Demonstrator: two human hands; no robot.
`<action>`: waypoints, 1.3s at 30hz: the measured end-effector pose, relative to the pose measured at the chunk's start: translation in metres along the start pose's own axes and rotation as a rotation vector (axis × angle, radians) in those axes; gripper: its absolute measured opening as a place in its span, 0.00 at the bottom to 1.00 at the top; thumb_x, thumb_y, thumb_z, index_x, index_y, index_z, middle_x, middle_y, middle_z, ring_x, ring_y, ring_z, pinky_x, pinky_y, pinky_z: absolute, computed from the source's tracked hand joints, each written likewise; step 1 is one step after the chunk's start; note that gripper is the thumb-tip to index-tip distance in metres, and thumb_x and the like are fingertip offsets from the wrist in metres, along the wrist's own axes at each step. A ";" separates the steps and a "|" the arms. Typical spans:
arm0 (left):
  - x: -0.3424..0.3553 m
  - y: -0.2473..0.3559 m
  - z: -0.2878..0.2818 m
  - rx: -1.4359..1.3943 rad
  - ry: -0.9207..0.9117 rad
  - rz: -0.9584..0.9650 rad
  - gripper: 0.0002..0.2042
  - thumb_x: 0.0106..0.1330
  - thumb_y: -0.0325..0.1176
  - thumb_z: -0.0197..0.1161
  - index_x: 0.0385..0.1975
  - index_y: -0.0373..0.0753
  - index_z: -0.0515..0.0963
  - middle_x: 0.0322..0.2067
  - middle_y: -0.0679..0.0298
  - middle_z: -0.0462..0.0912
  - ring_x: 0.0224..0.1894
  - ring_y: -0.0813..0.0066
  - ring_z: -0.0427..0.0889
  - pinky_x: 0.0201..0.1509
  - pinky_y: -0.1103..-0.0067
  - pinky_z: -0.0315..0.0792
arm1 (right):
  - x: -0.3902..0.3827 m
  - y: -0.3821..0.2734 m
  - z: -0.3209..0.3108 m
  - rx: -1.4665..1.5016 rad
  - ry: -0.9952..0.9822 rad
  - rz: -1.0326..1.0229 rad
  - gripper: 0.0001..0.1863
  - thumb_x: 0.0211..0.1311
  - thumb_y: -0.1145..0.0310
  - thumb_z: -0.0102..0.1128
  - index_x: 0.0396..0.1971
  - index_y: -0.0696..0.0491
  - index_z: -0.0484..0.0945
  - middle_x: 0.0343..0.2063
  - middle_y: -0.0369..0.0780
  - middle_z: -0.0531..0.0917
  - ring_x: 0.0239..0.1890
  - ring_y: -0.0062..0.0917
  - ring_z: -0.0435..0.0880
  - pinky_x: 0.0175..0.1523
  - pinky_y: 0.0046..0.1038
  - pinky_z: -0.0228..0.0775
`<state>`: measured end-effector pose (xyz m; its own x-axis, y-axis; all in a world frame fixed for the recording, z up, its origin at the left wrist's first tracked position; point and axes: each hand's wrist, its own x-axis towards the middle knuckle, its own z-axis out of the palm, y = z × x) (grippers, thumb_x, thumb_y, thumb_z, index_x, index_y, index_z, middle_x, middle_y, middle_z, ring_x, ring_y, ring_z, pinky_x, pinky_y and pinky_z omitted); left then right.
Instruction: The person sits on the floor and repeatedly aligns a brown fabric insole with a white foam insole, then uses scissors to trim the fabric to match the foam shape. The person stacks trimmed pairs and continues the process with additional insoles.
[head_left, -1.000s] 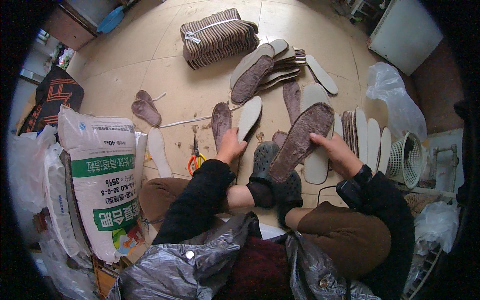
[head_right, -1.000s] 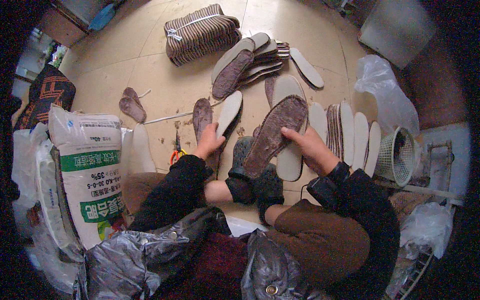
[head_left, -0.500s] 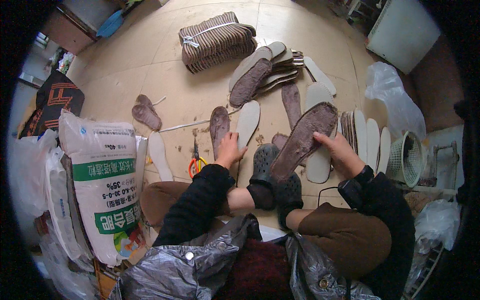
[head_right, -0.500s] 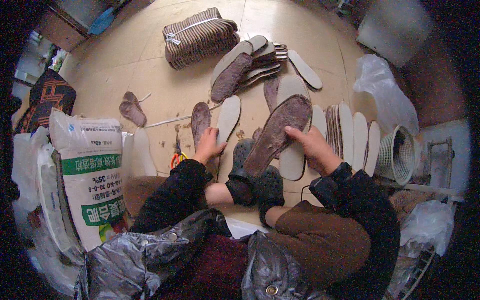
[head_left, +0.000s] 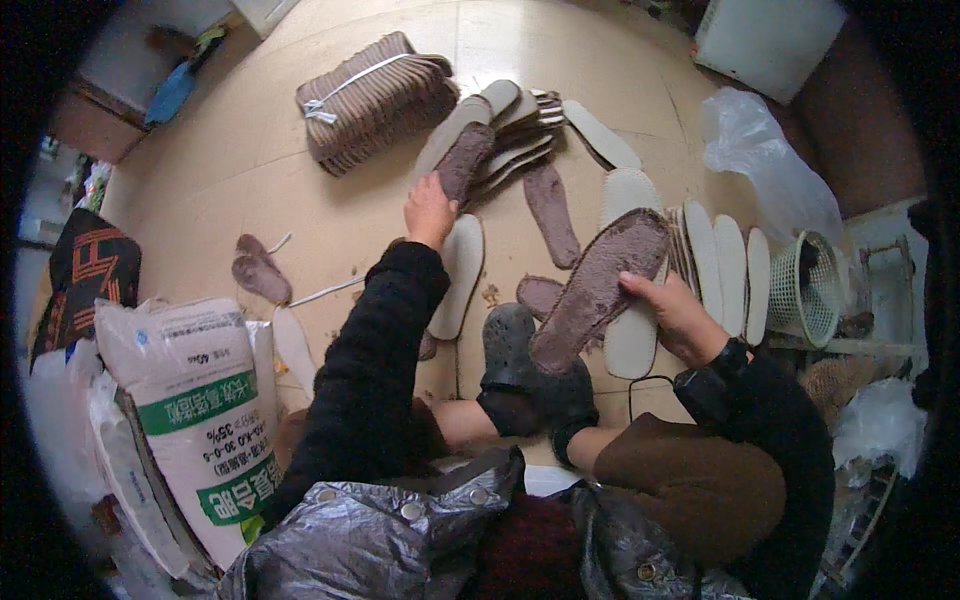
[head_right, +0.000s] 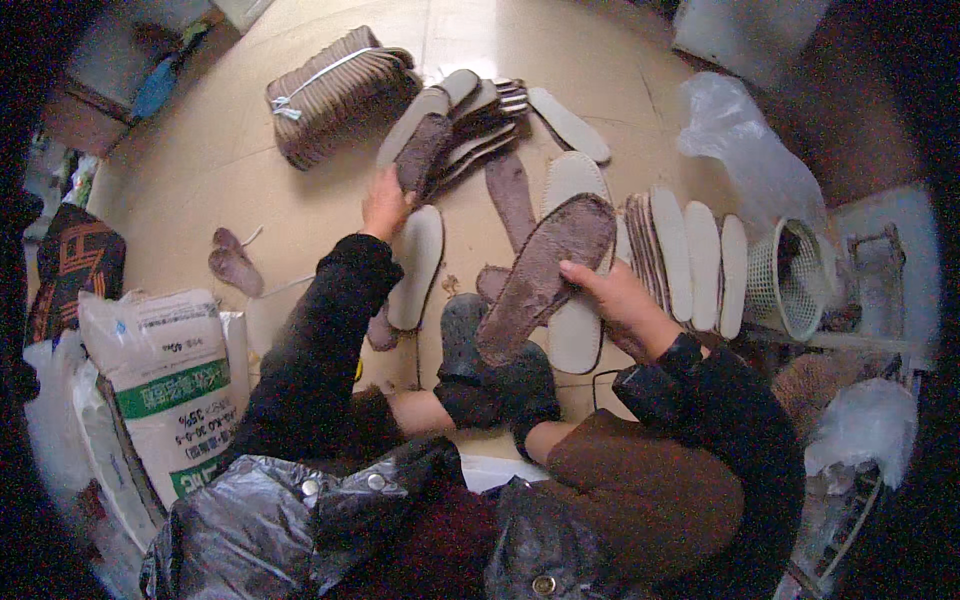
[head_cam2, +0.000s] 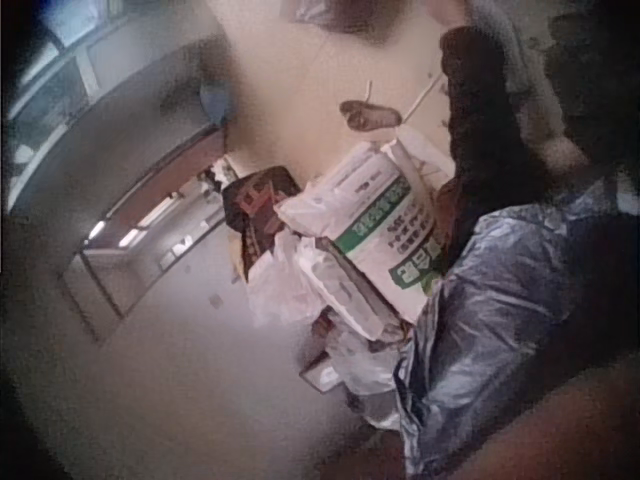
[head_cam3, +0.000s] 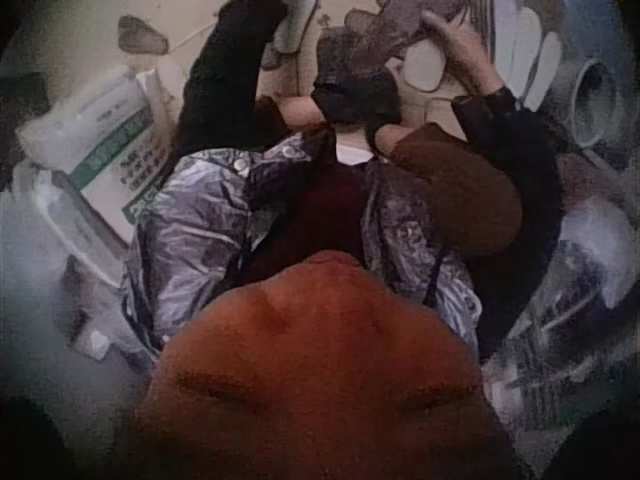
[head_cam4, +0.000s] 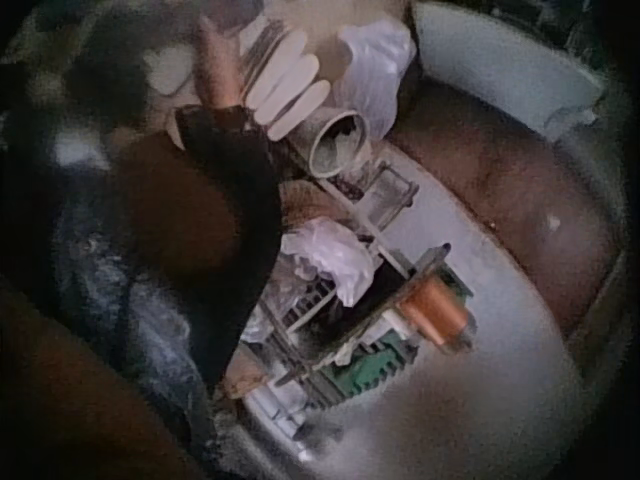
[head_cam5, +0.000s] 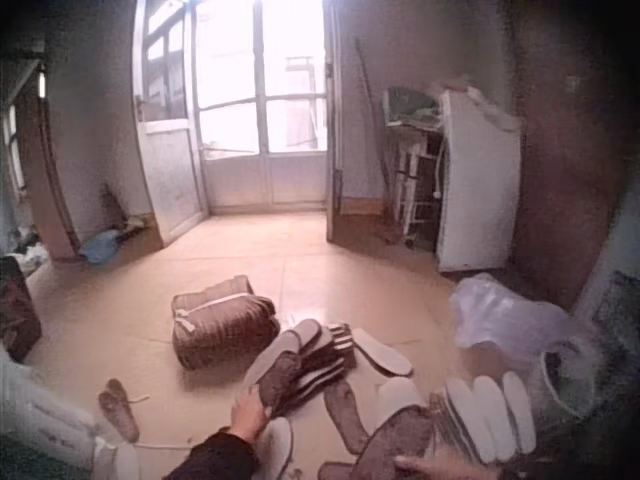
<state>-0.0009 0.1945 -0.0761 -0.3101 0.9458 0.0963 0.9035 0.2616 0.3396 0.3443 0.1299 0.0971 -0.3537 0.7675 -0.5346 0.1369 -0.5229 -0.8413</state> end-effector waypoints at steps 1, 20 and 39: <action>0.005 0.003 0.000 0.019 0.012 0.009 0.32 0.50 0.39 0.69 0.55 0.39 0.64 0.51 0.54 0.69 0.52 0.54 0.71 0.53 0.66 0.70 | 0.000 0.003 -0.002 0.054 0.008 0.011 0.17 0.61 0.65 0.58 0.46 0.59 0.73 0.40 0.38 0.80 0.38 0.23 0.79 0.44 0.26 0.73; 0.015 -0.032 -0.004 -0.145 -0.095 0.181 0.23 0.55 0.32 0.59 0.51 0.35 0.67 0.49 0.49 0.72 0.49 0.48 0.73 0.53 0.62 0.68 | 0.000 -0.003 0.016 0.080 -0.053 0.130 0.18 0.61 0.66 0.57 0.48 0.58 0.71 0.42 0.39 0.79 0.42 0.25 0.78 0.49 0.28 0.71; -0.188 0.062 -0.152 -1.313 -0.020 0.177 0.14 0.56 0.16 0.56 0.41 0.37 0.78 0.41 0.64 0.76 0.44 0.75 0.75 0.51 0.82 0.68 | -0.012 -0.011 0.030 0.067 -0.335 0.136 0.19 0.59 0.64 0.59 0.49 0.57 0.71 0.41 0.39 0.80 0.41 0.26 0.80 0.48 0.30 0.74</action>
<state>0.0680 0.0041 0.0685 -0.2041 0.9532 0.2232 -0.0278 -0.2335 0.9720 0.3189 0.1153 0.1153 -0.6211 0.5313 -0.5762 0.1461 -0.6437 -0.7512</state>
